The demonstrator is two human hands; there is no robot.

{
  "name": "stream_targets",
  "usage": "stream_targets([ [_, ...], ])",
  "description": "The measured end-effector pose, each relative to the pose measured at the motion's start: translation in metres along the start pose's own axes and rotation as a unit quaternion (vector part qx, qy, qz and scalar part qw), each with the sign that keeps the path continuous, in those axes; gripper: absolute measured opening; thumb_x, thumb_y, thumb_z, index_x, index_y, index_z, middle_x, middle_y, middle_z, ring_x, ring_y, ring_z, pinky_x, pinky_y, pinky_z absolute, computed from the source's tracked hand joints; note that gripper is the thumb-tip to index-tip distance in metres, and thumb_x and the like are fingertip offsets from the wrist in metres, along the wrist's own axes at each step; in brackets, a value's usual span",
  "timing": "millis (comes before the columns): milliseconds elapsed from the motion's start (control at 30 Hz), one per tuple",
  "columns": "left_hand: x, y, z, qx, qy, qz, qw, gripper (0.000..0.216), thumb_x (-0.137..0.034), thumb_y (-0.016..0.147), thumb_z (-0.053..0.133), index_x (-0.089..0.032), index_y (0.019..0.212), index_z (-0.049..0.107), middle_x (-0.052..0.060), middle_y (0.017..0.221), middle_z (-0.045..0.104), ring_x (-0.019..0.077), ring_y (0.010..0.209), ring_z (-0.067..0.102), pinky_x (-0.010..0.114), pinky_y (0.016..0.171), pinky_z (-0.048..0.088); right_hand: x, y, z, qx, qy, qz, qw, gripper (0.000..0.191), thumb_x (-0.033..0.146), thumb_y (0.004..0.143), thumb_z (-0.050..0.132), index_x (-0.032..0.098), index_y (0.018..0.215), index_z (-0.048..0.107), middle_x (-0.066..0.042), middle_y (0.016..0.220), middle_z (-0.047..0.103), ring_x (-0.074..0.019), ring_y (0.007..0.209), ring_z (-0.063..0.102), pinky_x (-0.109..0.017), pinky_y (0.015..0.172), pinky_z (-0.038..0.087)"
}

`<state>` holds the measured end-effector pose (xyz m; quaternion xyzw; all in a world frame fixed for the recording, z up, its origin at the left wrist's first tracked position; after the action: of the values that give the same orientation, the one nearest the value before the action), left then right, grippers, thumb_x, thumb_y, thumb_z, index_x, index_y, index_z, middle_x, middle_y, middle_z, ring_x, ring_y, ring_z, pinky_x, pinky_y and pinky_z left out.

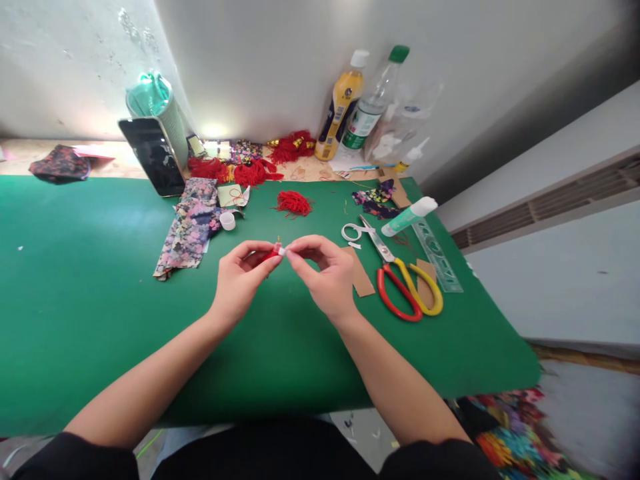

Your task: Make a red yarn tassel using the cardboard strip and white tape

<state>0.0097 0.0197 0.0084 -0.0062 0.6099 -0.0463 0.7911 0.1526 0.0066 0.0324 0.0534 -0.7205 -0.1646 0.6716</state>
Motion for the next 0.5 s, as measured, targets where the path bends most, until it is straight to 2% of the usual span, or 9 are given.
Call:
stream_targets([
  [200, -0.0015, 0.0004, -0.0014, -0.011, 0.025, 0.02, 0.999, 0.021, -0.029, 0.07, 0.079, -0.016, 0.082, 0.069, 0.005, 0.082, 0.074, 0.0151, 0.074, 0.07, 0.024, 0.063, 0.052, 0.0005, -0.0003, -0.0005, 0.001, -0.012, 0.004, 1.0, 0.003, 0.021, 0.077, 0.068, 0.022, 0.076, 0.065, 0.001, 0.078, 0.07, -0.0134, 0.074, 0.068, -0.029, 0.075, 0.059],
  [367, -0.0007, 0.0013, -0.0013, -0.018, -0.018, 0.008, 1.0, 0.031, -0.027, 0.067, 0.081, -0.017, 0.088, 0.06, 0.003, 0.079, 0.073, 0.0144, 0.068, 0.071, 0.021, 0.055, 0.048, 0.0001, 0.0013, -0.0017, -0.005, -0.014, -0.001, 1.0, 0.003, 0.021, 0.077, 0.068, 0.023, 0.077, 0.065, 0.001, 0.077, 0.069, -0.0132, 0.074, 0.067, -0.028, 0.074, 0.059],
  [500, -0.0012, 0.0021, -0.0007, -0.021, -0.049, -0.004, 0.999, 0.031, -0.027, 0.065, 0.082, -0.017, 0.084, 0.06, 0.002, 0.08, 0.073, 0.0134, 0.067, 0.07, 0.021, 0.057, 0.049, -0.0008, 0.0028, -0.0034, -0.014, -0.023, 0.003, 1.0, 0.003, 0.022, 0.077, 0.068, 0.022, 0.076, 0.065, 0.001, 0.076, 0.069, -0.0135, 0.073, 0.067, -0.029, 0.073, 0.059],
])
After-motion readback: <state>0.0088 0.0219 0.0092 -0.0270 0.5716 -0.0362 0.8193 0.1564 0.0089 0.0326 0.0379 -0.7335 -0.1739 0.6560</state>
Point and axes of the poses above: each hand's wrist, its own y-axis towards the middle knuckle, its own z-axis out of the palm, x = y × z, the point moved 4 cm from there along y, towards the middle knuckle
